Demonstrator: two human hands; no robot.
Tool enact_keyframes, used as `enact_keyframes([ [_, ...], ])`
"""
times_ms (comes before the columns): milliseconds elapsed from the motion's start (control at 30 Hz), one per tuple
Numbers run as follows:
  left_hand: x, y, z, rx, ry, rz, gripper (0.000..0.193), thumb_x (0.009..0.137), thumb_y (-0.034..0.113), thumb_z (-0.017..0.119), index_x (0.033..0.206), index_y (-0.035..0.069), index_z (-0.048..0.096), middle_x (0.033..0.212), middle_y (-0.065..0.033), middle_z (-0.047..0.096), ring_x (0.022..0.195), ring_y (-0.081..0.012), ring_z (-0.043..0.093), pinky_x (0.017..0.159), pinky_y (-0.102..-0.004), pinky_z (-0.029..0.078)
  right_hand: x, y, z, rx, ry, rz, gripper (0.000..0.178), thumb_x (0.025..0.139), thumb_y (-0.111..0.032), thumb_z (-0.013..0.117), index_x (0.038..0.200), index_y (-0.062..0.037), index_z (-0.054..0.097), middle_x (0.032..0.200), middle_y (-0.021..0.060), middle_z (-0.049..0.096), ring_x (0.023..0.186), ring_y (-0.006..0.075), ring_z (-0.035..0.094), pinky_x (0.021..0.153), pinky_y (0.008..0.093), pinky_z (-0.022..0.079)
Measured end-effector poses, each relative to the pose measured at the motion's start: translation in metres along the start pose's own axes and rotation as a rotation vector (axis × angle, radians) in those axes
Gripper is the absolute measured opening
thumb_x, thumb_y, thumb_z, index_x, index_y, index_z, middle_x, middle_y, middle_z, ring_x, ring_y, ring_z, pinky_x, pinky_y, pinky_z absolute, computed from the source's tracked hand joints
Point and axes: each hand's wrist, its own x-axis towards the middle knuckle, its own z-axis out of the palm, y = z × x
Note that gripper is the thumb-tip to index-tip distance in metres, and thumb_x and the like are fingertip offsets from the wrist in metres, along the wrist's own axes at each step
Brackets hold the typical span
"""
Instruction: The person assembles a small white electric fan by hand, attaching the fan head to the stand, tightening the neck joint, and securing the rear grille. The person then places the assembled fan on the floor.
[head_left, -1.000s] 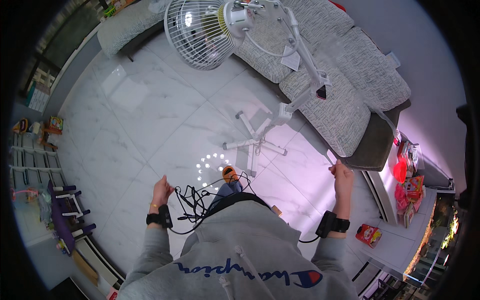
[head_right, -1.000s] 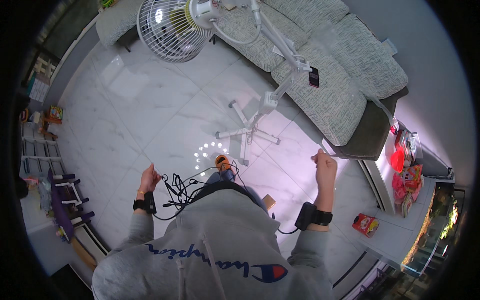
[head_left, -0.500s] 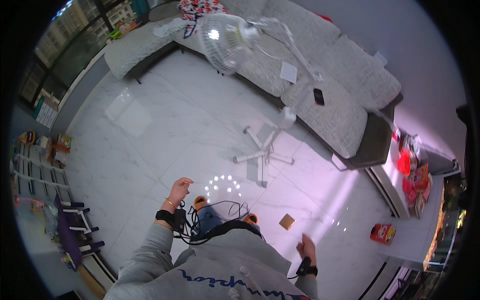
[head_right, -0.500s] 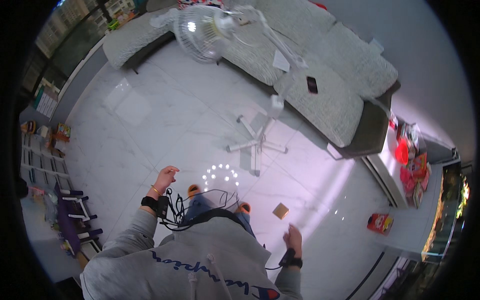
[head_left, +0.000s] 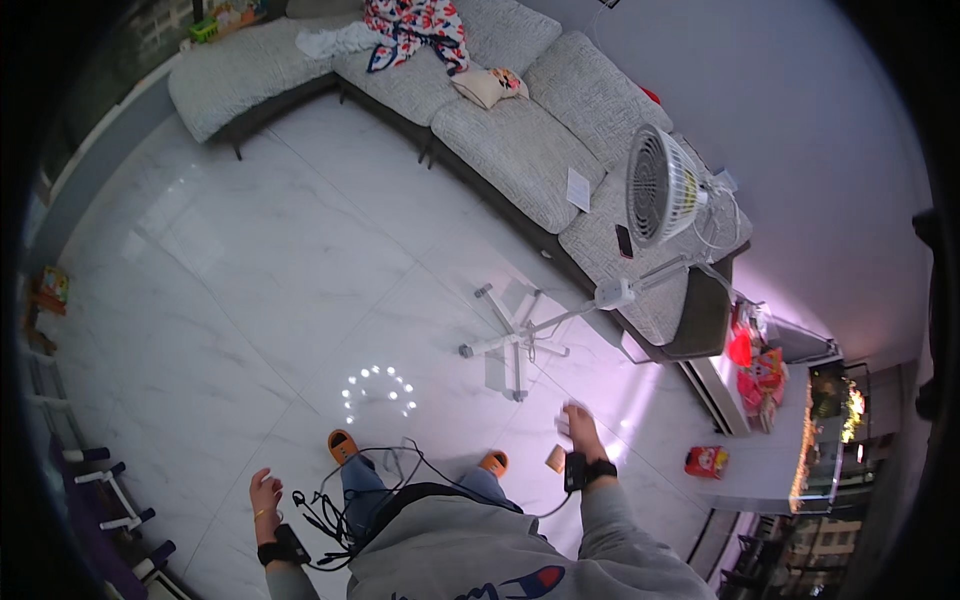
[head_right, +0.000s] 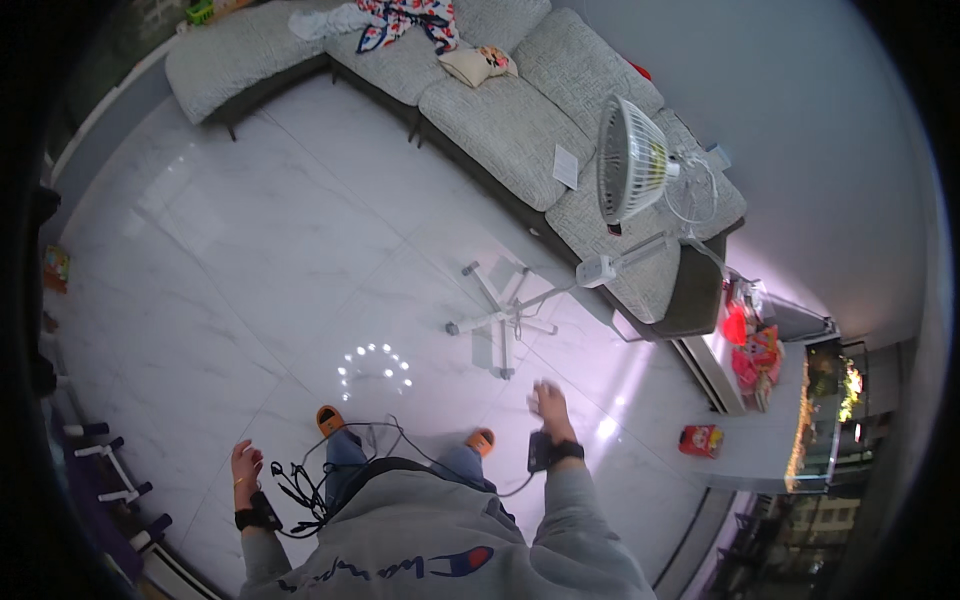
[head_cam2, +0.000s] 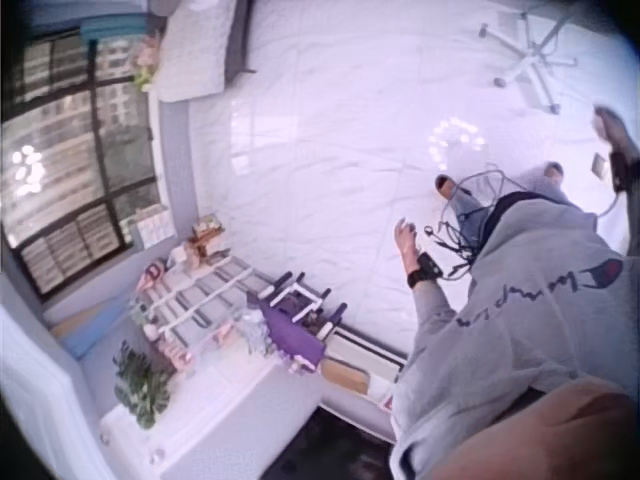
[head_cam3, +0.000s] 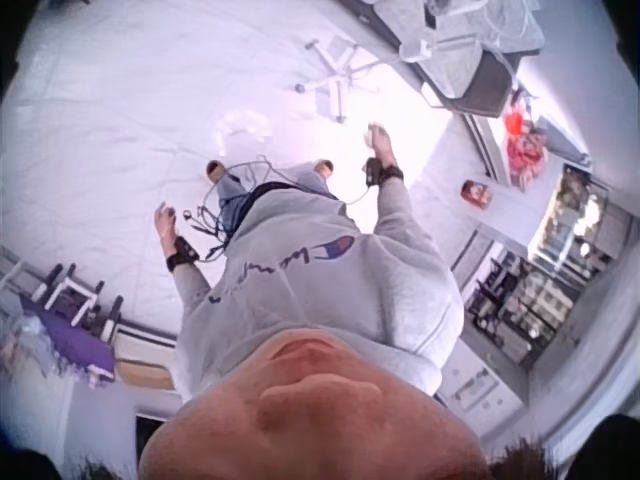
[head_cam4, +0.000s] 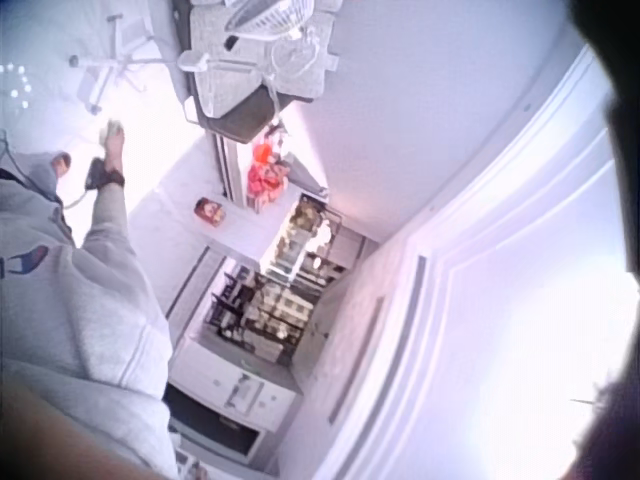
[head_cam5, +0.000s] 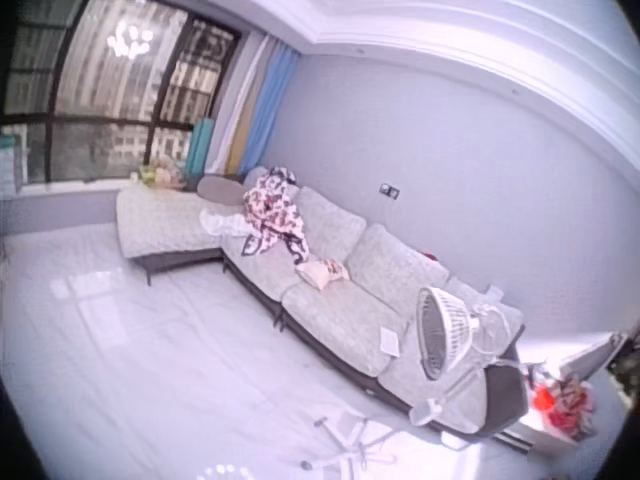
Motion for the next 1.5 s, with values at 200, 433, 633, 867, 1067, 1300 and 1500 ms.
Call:
enact_keyframes([
  [200,0.037,0.005,-0.062,-0.003,0.044,-0.142,0.024,0.079,0.012,0.048,0.102,0.013,0.052,0.07,-0.0004,0.056,0.063,-0.0096,0.053,0.056,-0.0236,0.04,-0.025,-0.231,0.054,0.062,0.525,-0.761,0.084,0.074,-0.024,0.068,0.131,0.0041,0.014,0.121,0.0201,0.04,0.101,0.0255,0.049,0.081,0.0301,0.042],
  [433,0.083,0.073,-0.051,0.084,-0.028,-0.063,0.023,0.08,0.015,0.047,0.102,0.01,0.052,0.069,-0.0016,0.055,0.061,-0.0106,0.052,0.054,-0.0234,0.04,-0.019,-0.367,0.034,-0.409,1.049,-1.121,0.09,0.067,-0.031,0.072,0.13,0.0047,0.02,0.131,0.0263,0.027,0.122,0.0343,0.029,0.098,0.038,0.028],
  [633,0.142,0.162,-0.039,0.057,-0.063,0.088,0.019,0.082,0.019,0.049,0.098,0.01,0.052,0.065,-0.0037,0.055,0.058,-0.0117,0.052,0.049,-0.0216,0.04,-0.016,-0.373,0.05,-0.328,1.09,-0.883,0.071,0.077,-0.029,0.062,0.131,-0.0014,0.025,0.119,0.0236,0.045,0.11,0.0352,0.045,0.09,0.0359,0.035],
  [867,0.188,0.287,0.041,0.048,-0.093,0.115,0.016,0.081,0.021,0.052,0.095,0.014,0.054,0.066,-0.0019,0.056,0.057,-0.013,0.053,0.05,-0.0253,0.041,-0.027,-0.369,0.068,-0.196,1.076,-0.9,0.064,0.081,-0.023,0.056,0.133,-0.0055,0.022,0.119,0.0235,0.046,0.108,0.0332,0.048,0.087,0.034,0.038],
  [1067,0.214,0.398,0.126,0.24,-0.31,0.179,0.02,0.08,0.024,0.053,0.099,0.016,0.054,0.073,0.0005,0.055,0.066,-0.0102,0.053,0.058,-0.0233,0.043,-0.006,-0.326,0.071,0.065,1.036,-0.842,0.06,0.083,-0.017,0.054,0.133,-0.004,0.023,0.118,0.016,0.049,0.099,0.0198,0.053,0.08,0.0241,0.041],
  [1300,0.262,0.529,0.214,0.203,-0.528,0.406,0.02,0.085,0.024,0.049,0.082,0.005,0.055,0.062,-0.0018,0.05,0.056,-0.0111,0.048,0.052,-0.0229,0.041,0.015,-0.237,0.135,0.166,0.847,-0.079,0.036,0.081,-0.028,0.054,0.1,0.0023,0.058,0.083,0.0088,0.062,0.073,0.0152,0.058,0.062,0.0262,0.047],
  [1500,0.291,0.644,0.297,0.303,-0.664,0.38,0.036,0.089,0.026,0.043,0.058,0.01,0.036,0.047,-0.0001,0.03,0.045,-0.0131,0.037,0.047,-0.0244,0.036,0.041,-0.255,0.238,0.962,0.8,0.106,0.037,0.088,-0.032,0.044,0.057,-0.0116,0.038,0.055,0.0013,0.044,0.058,0.0147,0.053,0.052,0.0242,0.043],
])
